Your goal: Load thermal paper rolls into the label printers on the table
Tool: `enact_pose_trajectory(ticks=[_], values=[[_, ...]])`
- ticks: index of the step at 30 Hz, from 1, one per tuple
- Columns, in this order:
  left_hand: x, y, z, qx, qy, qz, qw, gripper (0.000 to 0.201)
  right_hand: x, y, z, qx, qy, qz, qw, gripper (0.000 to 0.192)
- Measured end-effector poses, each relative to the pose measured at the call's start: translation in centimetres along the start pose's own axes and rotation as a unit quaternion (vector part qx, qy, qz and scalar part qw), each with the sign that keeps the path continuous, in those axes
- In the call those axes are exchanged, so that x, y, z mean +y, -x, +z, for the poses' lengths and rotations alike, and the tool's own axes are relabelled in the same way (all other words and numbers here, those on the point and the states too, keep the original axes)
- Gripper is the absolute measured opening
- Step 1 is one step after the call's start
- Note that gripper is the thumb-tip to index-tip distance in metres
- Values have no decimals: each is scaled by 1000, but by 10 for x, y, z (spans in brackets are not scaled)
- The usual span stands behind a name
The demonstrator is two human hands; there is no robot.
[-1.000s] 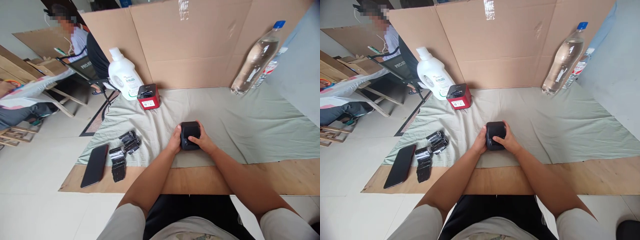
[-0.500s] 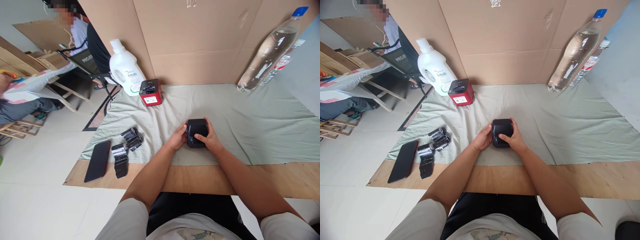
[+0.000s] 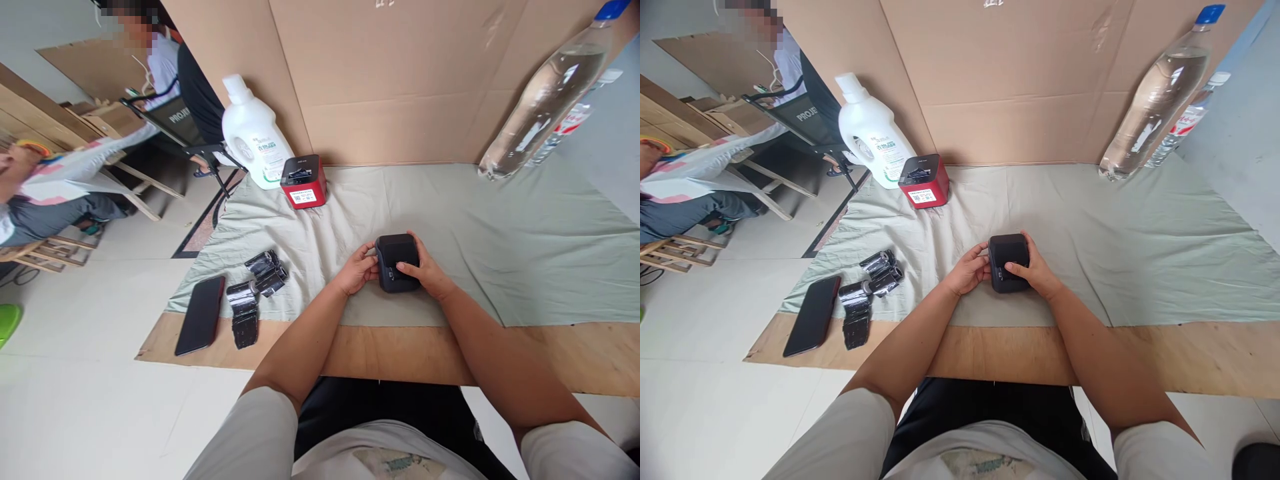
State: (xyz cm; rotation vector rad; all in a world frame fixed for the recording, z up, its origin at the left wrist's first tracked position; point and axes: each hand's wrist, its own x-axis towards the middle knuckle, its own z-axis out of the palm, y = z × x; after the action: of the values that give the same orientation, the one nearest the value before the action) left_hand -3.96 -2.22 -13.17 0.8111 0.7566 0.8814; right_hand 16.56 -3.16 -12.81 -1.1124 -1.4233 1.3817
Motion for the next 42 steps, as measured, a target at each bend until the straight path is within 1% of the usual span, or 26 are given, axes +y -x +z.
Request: enact_pose_trajectory(ticks=[4, 7, 11, 14, 18, 21, 24, 25, 27, 30, 33, 35, 38, 40, 42], values=[[0, 0, 0, 0, -8, 1, 1000, 66, 0, 0, -3, -30, 7, -6, 1000, 125], [0, 0, 1, 11, -10, 2, 1000, 67, 0, -1, -3, -35, 4, -9, 999, 127], [3, 0, 5, 25, -8, -2, 1000, 67, 1, -2, -5, -45, -22, -7, 999, 122], [4, 1, 6, 34, -16, -10, 999, 64, 0, -2, -9, -40, -38, -14, 998, 111], [6, 4, 7, 42, -34, -15, 998, 57, -4, -2, -12, -1, -3, -39, 999, 88], [6, 10, 10, 34, -42, -20, 998, 58, -4, -4, -12, 55, 14, -67, 996, 72], [4, 14, 14, 23, -73, -32, 997, 63, -2, -6, -11, 134, 74, -70, 986, 67], [2, 14, 16, 29, -94, -33, 995, 62, -1, -6, -11, 153, 103, -65, 981, 67], [-2, 14, 18, 55, -145, -18, 988, 58, 0, -7, -11, 169, 147, -48, 973, 67], [-7, 13, 21, 107, -246, 47, 962, 48, 2, -7, -9, 165, 173, -30, 971, 67], [-6, 15, 24, 147, -364, 103, 914, 40, 3, -8, -7, 166, 197, -23, 966, 67], [-3, 18, 26, 171, -441, 99, 875, 38, 4, -8, -5, 164, 221, -24, 961, 68], [2, 21, 29, 192, -537, 71, 818, 40, 4, -8, -4, 144, 254, -24, 956, 71], [2, 21, 28, 209, -579, 86, 783, 40, 5, -8, -3, 132, 268, -20, 954, 72], [2, 21, 25, 227, -597, 123, 759, 37, 6, -8, -4, 127, 274, -15, 953, 71]])
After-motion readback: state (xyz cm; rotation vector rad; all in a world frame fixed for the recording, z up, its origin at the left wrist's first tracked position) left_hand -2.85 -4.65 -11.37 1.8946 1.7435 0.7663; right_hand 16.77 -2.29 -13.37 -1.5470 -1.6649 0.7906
